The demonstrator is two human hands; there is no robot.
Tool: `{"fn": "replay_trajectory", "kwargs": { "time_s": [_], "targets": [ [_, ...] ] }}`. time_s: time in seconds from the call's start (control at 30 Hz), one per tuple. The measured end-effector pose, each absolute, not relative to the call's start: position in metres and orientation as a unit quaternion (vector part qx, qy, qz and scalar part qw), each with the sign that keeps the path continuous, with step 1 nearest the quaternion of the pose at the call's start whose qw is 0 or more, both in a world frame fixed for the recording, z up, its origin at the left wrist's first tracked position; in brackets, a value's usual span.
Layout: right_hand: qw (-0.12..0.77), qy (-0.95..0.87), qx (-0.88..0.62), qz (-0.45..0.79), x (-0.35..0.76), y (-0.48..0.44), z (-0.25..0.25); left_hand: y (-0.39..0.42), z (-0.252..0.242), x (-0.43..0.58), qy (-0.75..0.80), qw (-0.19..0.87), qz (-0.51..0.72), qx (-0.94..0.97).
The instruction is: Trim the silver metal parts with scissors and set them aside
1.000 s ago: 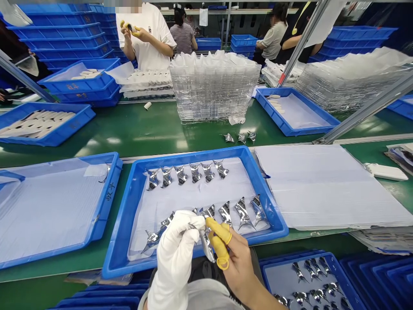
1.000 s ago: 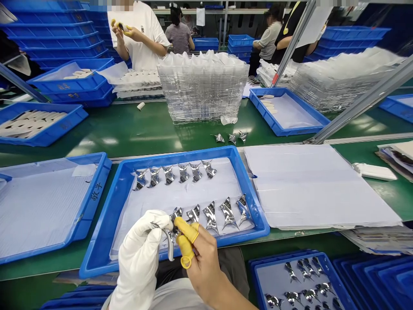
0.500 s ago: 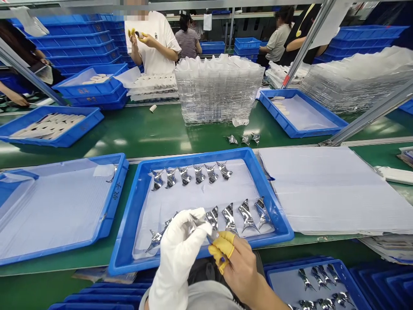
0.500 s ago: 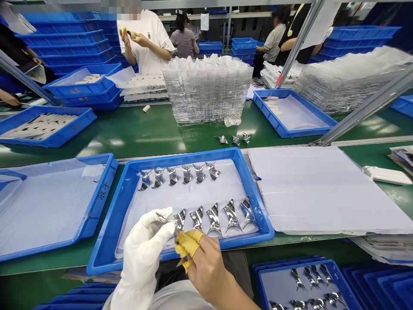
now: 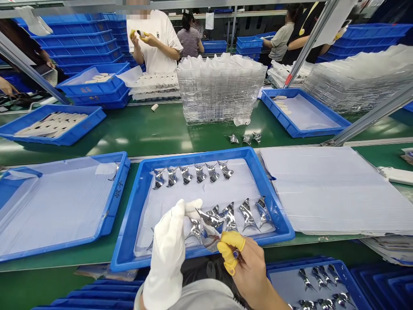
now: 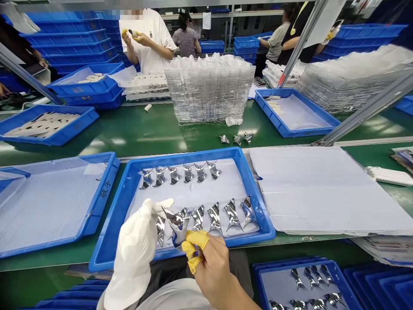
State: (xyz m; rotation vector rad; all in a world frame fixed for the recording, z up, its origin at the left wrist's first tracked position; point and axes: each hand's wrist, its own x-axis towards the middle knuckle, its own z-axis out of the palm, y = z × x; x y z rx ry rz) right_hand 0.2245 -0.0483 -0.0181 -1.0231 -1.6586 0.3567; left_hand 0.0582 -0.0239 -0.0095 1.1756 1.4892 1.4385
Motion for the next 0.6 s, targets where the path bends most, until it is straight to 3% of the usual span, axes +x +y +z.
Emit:
{"fn": "replay_trajectory", "kwargs": {
  "time_s": [0.17, 0.47, 0.6],
  "targets": [
    [0.535, -0.723, -0.420, 0.119, 0.226, -0.048, -0.020, -0.026, -0.016, 0.062, 0.544, 0.426, 0.548, 0.471],
    [0.505, -0.768, -0.385, 0.087, 0.228, -0.049, -0.033, -0.025, -0.005, 0.065, 0.569, 0.338, 0.583, 0.471],
    [0.496, -0.780, -0.374, 0.072, 0.229, -0.046, -0.029, -0.024, 0.001, 0.065, 0.587, 0.333, 0.524, 0.520]
  ]
}}
